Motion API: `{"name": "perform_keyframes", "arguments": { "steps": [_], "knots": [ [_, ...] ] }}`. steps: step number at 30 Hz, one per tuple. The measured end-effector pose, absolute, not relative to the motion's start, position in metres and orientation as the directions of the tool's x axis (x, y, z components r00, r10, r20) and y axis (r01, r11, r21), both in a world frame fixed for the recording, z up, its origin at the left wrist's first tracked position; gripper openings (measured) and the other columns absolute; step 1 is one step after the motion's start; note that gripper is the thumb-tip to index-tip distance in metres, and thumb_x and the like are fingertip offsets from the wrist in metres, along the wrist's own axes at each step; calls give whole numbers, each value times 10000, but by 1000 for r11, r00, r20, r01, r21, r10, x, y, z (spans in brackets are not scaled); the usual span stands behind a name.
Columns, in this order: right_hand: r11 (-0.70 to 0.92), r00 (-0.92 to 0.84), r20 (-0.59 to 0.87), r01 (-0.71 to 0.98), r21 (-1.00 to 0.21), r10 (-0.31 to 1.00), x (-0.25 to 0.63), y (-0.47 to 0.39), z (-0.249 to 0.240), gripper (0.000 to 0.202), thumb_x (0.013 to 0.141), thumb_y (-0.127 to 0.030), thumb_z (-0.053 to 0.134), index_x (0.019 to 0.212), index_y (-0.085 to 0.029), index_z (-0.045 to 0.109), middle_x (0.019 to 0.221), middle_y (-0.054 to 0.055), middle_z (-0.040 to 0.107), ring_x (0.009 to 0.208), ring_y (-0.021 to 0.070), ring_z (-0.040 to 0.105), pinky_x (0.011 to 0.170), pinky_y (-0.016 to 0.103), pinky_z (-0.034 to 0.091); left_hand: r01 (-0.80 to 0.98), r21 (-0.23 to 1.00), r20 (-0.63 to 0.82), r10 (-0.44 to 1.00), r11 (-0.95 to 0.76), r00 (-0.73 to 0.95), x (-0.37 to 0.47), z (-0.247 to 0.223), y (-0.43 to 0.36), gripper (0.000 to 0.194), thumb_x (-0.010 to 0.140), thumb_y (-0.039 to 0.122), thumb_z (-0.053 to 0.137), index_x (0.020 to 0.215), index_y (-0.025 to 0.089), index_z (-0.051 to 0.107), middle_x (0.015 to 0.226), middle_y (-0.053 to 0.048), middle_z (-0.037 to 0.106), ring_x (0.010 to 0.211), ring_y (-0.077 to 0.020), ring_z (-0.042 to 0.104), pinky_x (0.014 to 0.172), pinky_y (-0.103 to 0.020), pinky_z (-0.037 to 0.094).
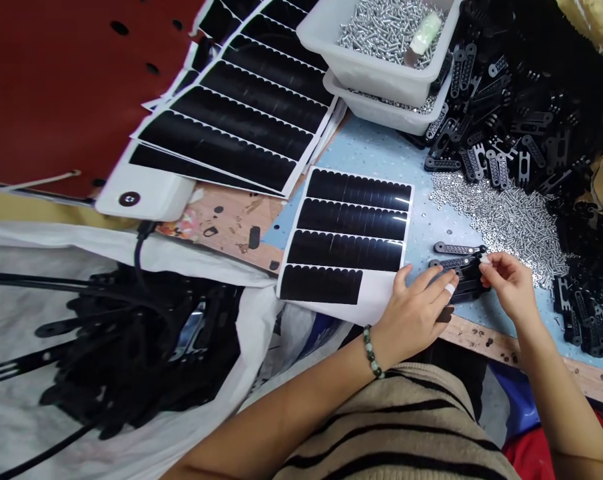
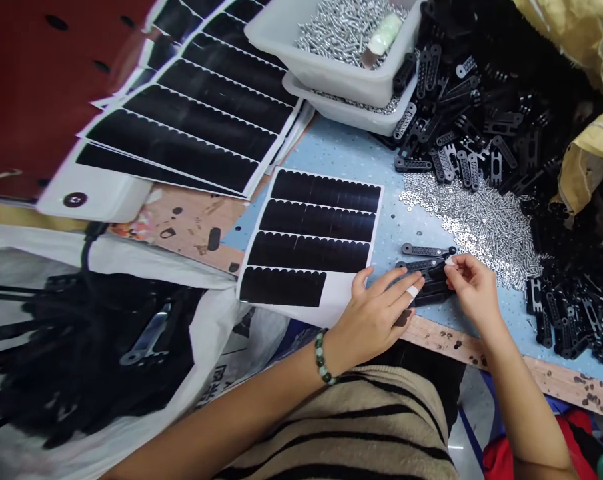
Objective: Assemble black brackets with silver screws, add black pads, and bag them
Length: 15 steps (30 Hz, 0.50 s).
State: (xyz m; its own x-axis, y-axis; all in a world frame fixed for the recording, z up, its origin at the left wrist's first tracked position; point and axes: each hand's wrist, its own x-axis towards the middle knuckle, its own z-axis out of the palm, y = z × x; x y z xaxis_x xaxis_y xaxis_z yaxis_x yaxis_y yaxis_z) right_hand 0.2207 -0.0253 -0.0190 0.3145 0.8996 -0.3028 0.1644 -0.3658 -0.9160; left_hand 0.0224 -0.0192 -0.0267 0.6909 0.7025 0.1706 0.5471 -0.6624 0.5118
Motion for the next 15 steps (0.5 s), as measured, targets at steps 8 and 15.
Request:
{"name": "perform_keyframes", "arguments": {
  "steps": [8, 15],
  "knots": [
    [-402, 284, -325, 282, -871, 902, 226, -19, -21, 229, 730, -401, 649, 814, -193, 602, 606, -20, 586, 498, 123, 543, 472, 246, 446, 546, 499, 189, 700, -673, 689, 24, -25, -19, 337, 904, 254, 466, 1219, 174, 556, 1302, -76, 574, 1202, -255, 475, 1051, -528, 197],
    [-427, 268, -359, 269, -863, 894, 229, -16, -22, 261, 712, -410, 662, 825, -184, 600, 623, -20, 597, 481, 111, 546, 480, 243, 445, 577, 489, 164, 719, -654, 675, 35, -24, -16, 401, 904, 306, 486, 1284, 182, 505, 1256, -87, 598, 1152, -253, 498, 1042, -519, 221]
  ]
}}
